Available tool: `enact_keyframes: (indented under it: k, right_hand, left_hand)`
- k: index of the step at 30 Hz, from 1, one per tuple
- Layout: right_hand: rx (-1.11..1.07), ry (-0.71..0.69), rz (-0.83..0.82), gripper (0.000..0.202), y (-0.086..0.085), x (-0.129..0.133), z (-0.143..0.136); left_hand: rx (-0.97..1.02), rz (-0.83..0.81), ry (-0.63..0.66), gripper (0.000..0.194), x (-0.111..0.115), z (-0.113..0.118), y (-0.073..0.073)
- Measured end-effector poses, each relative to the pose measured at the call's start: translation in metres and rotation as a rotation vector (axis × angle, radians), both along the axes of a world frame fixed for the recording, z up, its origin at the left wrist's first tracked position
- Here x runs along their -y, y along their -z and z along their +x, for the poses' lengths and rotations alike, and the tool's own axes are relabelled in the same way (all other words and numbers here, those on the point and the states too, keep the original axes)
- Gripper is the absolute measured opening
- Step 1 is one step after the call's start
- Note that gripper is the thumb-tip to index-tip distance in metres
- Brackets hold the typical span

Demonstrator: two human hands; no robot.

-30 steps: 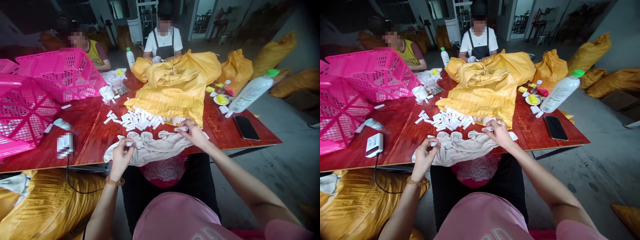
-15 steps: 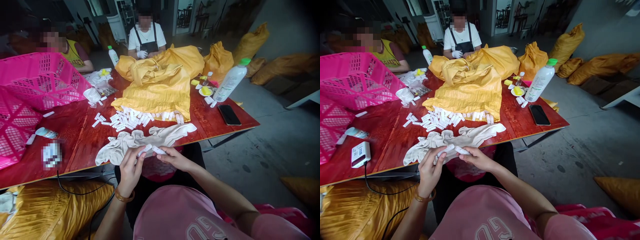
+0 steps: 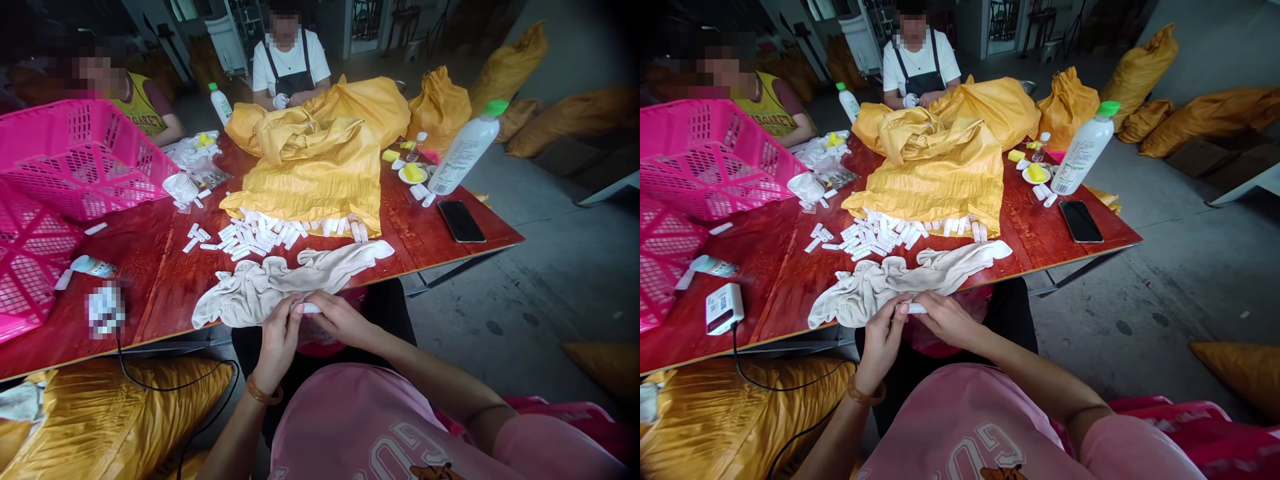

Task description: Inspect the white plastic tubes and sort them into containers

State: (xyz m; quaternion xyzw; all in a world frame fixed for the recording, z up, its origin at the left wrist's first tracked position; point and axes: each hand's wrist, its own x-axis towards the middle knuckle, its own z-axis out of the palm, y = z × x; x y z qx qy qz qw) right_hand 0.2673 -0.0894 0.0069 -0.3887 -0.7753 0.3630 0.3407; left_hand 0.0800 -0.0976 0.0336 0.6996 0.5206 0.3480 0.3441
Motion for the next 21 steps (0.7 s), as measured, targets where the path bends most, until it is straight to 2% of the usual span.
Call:
enact_keyframes:
  k: [3, 6, 8, 9, 11, 13, 15, 21]
  right_hand:
    - [-0.235, -0.145, -0.297, 0.025, -0.003, 0.0, -0.001]
    - [-0.404, -0.256, -0.599, 0.032, -0.009, -0.001, 0.0]
    - [-0.419, -0.309, -0.662, 0.032, -0.012, -0.001, -0.001]
    - [-0.387, -0.303, -0.618, 0.03, -0.013, -0.001, -0.001]
    - [-0.238, -0.188, -0.402, 0.026, -0.011, -0.002, -0.003]
    - [-0.024, -0.007, -0.145, 0.021, -0.007, -0.001, -0.004]
    - [0.161, 0.108, 0.013, 0.02, -0.001, 0.0, -0.004]
    - [0.264, 0.054, 0.086, 0.022, 0.015, 0.009, -0.003]
  left_hand:
    - [-0.014, 0.037, 0.011, 0.038, -0.001, -0.003, 0.0]
    - [0.032, 0.1, -0.018, 0.029, -0.008, -0.015, -0.002]
    - [0.057, 0.126, 0.023, 0.019, -0.013, -0.021, -0.004]
    - [0.066, 0.114, 0.067, 0.016, -0.015, -0.022, -0.005]
    - [0.088, 0.039, 0.123, 0.022, -0.016, -0.02, -0.006]
    - [0.131, -0.052, 0.079, 0.031, -0.014, -0.013, -0.006]
    - [0.191, -0.132, 0.0, 0.036, -0.009, -0.006, -0.004]
    - [0.372, -0.259, -0.096, 0.04, 0.002, 0.007, 0.018]
